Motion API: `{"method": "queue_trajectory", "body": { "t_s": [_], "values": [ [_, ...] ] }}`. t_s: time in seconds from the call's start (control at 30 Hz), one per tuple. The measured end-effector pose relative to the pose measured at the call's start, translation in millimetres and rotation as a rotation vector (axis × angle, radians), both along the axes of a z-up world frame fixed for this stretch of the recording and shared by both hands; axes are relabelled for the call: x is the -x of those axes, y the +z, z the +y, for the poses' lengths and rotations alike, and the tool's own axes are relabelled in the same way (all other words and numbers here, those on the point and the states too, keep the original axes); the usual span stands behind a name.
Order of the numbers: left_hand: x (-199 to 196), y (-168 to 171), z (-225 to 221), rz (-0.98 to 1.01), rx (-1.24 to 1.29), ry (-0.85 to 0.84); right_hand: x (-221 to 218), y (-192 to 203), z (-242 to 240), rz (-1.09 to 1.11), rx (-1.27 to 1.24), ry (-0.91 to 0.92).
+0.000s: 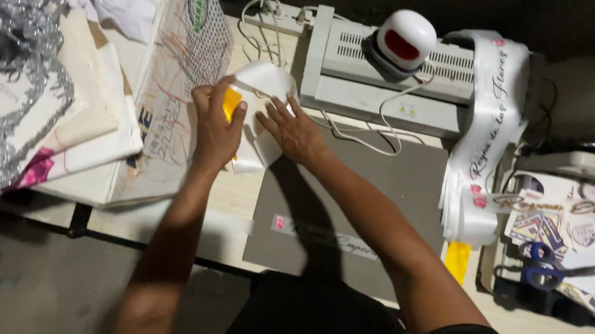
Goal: Applying a heat transfer print onto a white fabric sash using a mini iron.
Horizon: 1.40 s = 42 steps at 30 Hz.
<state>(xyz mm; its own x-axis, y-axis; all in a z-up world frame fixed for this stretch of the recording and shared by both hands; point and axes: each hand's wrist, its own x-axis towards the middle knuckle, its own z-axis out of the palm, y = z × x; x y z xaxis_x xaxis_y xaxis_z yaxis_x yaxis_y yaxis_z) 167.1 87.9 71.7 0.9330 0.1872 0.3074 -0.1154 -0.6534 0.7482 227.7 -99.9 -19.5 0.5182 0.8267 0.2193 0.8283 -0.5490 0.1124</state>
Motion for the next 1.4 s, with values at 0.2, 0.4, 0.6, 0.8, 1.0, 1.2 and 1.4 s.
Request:
{"method": "queue_trajectory", "body": {
  "t_s": [0.2, 0.4, 0.6, 0.8, 1.0, 1.2, 1.4],
  "values": [
    [-39, -35, 10, -0.054, -0.223, -0.029, 4, -3, -23, 0.383, 0.289, 0.055],
    [-37, -31, -9, -0.132, -0.584, -0.066, 57, 64, -124, 0.899, -0.374, -0.052],
    [25, -25, -97, 0.687, 0.649, -0.638, 100, 156, -186, 1.148, -0.497, -0.362],
    [67, 28, -157, 0.601, 0.771, -0.956, 128, 180, -210, 1.115, -0.609, -0.233],
    [66, 49, -132, 0.667, 1.029, -0.395, 141, 192, -272, 1.236, -0.726, -0.331],
    [72, 33, -94, 0.532, 1.214, -0.239, 160, 177, -361, 1.317, -1.404, -0.196],
    [110, -95, -169, 0.782, 1.292, -0.492, 154, 219, -295, 1.227, -1.655, 0.179]
  ]
}}
